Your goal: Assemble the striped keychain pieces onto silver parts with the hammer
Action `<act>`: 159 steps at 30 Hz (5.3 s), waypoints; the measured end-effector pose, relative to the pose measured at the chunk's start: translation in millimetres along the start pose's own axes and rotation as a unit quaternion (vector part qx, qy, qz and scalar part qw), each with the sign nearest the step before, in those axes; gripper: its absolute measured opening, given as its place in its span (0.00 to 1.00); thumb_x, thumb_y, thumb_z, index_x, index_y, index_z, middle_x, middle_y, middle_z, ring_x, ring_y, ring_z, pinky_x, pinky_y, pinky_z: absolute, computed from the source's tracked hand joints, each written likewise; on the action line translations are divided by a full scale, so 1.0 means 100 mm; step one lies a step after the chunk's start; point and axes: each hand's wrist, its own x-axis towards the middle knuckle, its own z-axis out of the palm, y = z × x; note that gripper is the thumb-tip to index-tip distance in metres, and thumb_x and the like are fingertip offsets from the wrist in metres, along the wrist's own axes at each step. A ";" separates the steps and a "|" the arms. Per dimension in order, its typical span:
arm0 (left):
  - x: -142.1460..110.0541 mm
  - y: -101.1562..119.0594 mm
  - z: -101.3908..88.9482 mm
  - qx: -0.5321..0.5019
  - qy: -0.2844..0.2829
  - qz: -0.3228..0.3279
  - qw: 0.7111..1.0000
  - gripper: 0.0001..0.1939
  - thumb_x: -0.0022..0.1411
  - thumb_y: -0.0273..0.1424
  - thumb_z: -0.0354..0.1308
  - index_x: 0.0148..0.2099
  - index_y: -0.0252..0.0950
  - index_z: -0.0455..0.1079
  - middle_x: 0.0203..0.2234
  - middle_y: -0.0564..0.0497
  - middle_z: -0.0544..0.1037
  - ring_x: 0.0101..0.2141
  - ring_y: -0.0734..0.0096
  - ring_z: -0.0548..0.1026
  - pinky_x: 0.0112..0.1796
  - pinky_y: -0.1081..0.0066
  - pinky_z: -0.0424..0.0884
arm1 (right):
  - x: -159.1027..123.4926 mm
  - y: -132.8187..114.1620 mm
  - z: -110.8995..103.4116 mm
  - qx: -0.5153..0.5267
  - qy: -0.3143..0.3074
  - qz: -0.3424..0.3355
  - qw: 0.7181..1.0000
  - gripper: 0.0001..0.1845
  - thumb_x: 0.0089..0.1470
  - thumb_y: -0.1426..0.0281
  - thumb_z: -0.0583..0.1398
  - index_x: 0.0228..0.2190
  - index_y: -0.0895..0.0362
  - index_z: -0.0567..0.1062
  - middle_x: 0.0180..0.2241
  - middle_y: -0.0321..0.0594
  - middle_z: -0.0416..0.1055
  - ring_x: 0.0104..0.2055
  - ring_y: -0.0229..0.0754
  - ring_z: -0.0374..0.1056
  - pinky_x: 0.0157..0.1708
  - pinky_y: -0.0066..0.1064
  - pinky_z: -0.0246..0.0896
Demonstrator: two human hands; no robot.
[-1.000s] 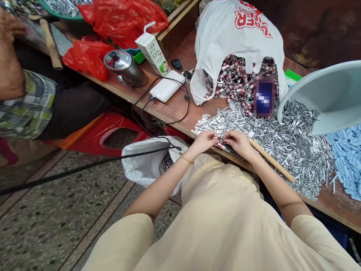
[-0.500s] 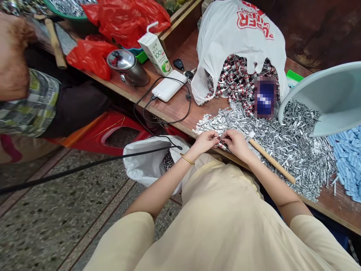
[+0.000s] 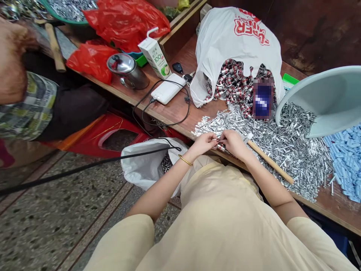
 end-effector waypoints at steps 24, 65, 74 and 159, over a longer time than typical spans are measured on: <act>-0.06 0.21 0.01 0.327 0.057 0.044 0.942 0.03 0.56 0.29 0.57 0.31 0.37 0.71 0.21 0.55 0.74 0.25 0.69 0.70 0.29 0.71 0.59 | -1.35 0.78 -0.56 -0.216 0.051 0.064 0.973 0.17 0.70 0.63 0.47 0.40 0.59 0.71 0.37 0.51 0.73 0.40 0.52 0.66 0.40 0.39 0.60; -0.10 0.04 -0.02 0.239 0.091 0.052 0.965 0.10 0.54 0.29 0.58 0.34 0.36 0.82 0.27 0.51 0.83 0.30 0.65 0.78 0.33 0.72 0.70 | -1.11 0.02 -0.59 -0.251 -0.084 0.022 0.964 0.32 0.68 0.71 0.48 0.70 0.47 0.55 0.38 0.43 0.74 0.29 0.42 0.70 0.28 0.30 0.56; -0.10 0.09 0.03 0.267 0.081 0.074 0.957 0.10 0.54 0.28 0.57 0.32 0.36 0.81 0.24 0.53 0.80 0.27 0.67 0.75 0.32 0.72 0.67 | -1.09 -0.03 -0.52 -0.261 -0.094 0.009 0.961 0.33 0.67 0.72 0.49 0.71 0.48 0.54 0.36 0.43 0.73 0.29 0.42 0.70 0.27 0.31 0.55; -0.26 -0.01 0.40 0.232 0.135 0.296 0.917 0.07 0.67 0.29 0.60 0.42 0.39 0.81 0.38 0.47 0.82 0.39 0.66 0.79 0.42 0.64 0.77 | -0.52 0.29 0.19 0.309 0.260 -0.041 0.914 0.08 0.59 0.69 0.61 0.29 0.51 0.79 0.32 0.40 0.78 0.39 0.47 0.71 0.43 0.41 0.66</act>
